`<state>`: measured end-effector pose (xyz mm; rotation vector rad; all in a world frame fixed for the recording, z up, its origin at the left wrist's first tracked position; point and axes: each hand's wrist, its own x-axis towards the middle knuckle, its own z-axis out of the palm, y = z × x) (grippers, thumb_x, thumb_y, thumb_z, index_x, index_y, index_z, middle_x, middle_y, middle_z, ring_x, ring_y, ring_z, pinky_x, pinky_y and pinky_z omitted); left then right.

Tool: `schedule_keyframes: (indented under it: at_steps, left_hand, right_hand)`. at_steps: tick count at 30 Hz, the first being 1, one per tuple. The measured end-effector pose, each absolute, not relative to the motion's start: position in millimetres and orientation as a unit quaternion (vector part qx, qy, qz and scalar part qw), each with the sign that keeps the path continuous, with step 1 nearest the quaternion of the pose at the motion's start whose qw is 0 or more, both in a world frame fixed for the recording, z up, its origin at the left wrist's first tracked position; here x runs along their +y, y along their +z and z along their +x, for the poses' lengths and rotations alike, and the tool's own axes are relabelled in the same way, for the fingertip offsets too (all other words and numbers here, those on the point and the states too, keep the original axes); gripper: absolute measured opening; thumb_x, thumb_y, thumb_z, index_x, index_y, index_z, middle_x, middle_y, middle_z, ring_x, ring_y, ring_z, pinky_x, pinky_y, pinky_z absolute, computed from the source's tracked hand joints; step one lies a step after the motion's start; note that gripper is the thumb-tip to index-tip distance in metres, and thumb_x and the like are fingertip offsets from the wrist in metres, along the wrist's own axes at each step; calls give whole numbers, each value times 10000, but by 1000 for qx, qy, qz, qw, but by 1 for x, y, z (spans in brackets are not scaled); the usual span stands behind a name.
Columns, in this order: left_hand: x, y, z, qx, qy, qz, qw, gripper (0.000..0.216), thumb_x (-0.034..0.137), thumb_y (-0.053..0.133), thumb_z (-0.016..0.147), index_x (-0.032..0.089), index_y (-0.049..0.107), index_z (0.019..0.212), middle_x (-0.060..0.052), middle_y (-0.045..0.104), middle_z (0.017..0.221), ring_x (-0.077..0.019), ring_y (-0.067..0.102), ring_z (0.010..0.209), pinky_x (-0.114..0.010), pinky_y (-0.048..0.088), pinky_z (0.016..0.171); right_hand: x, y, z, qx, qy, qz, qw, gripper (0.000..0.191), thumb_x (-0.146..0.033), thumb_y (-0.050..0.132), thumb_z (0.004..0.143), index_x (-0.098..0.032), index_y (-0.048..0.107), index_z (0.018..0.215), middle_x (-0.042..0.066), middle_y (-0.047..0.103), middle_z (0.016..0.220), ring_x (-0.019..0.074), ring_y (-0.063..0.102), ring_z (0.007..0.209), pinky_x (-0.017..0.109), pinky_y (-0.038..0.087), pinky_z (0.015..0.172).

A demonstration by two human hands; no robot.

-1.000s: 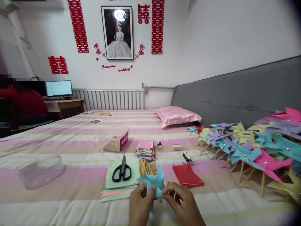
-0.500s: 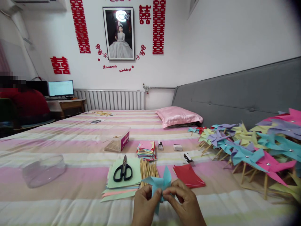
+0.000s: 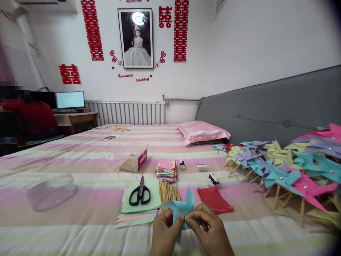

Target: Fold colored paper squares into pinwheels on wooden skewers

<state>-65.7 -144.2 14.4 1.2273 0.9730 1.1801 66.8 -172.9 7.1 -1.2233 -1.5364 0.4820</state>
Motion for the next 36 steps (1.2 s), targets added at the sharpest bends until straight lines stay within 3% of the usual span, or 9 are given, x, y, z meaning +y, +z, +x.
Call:
schedule_keyframes:
  at_steps: [10, 20, 25, 27, 31, 36]
  left_hand:
    - [-144, 15, -65, 409, 497, 520, 562, 244, 349, 674, 596, 123, 594, 547, -3, 546, 505, -118, 459, 515, -235, 369, 539]
    - [-145, 14, -64, 426, 491, 534, 540, 275, 364, 653, 600, 138, 527, 507, 33, 443, 473, -94, 375, 484, -219, 305, 496]
    - [-146, 14, -64, 424, 492, 542, 534, 268, 351, 634, 625, 136, 520, 515, 32, 439, 481, -95, 373, 491, -219, 306, 497]
    - [-147, 14, -64, 411, 487, 538, 552, 254, 343, 636, 635, 127, 544, 539, 21, 476, 498, -101, 405, 507, -220, 330, 517]
    - [-147, 14, -64, 392, 486, 529, 575, 231, 323, 651, 641, 120, 577, 559, 11, 523, 517, -107, 446, 531, -217, 357, 541]
    - [-148, 15, -64, 385, 491, 517, 586, 200, 274, 690, 612, 122, 580, 543, 19, 538, 506, -103, 457, 528, -206, 362, 537]
  right_hand:
    - [-174, 10, 67, -643, 223, -511, 524, 241, -372, 540, 780, -177, 631, 672, 6, 482, 650, 117, 389, 506, 230, 307, 471]
    - [-173, 7, 68, -641, 213, -513, 530, 219, -354, 543, 775, -179, 614, 663, 4, 495, 650, 119, 400, 502, 228, 323, 469]
    - [-174, 8, 66, -614, 170, -518, 571, 116, -291, 602, 712, -190, 549, 686, 11, 546, 698, 161, 520, 644, 247, 411, 602]
    - [-175, 8, 63, -575, 166, -531, 600, 187, -283, 637, 663, -195, 535, 794, 23, 583, 775, 193, 556, 756, 273, 427, 698]
    - [-176, 9, 57, -501, 275, -508, 645, 395, -335, 617, 670, -189, 507, 1020, 61, 638, 927, 226, 580, 900, 294, 445, 771]
    - [-175, 15, 59, -545, 376, -451, 598, 277, -389, 587, 717, -146, 649, 837, 56, 672, 771, 225, 606, 767, 300, 464, 716]
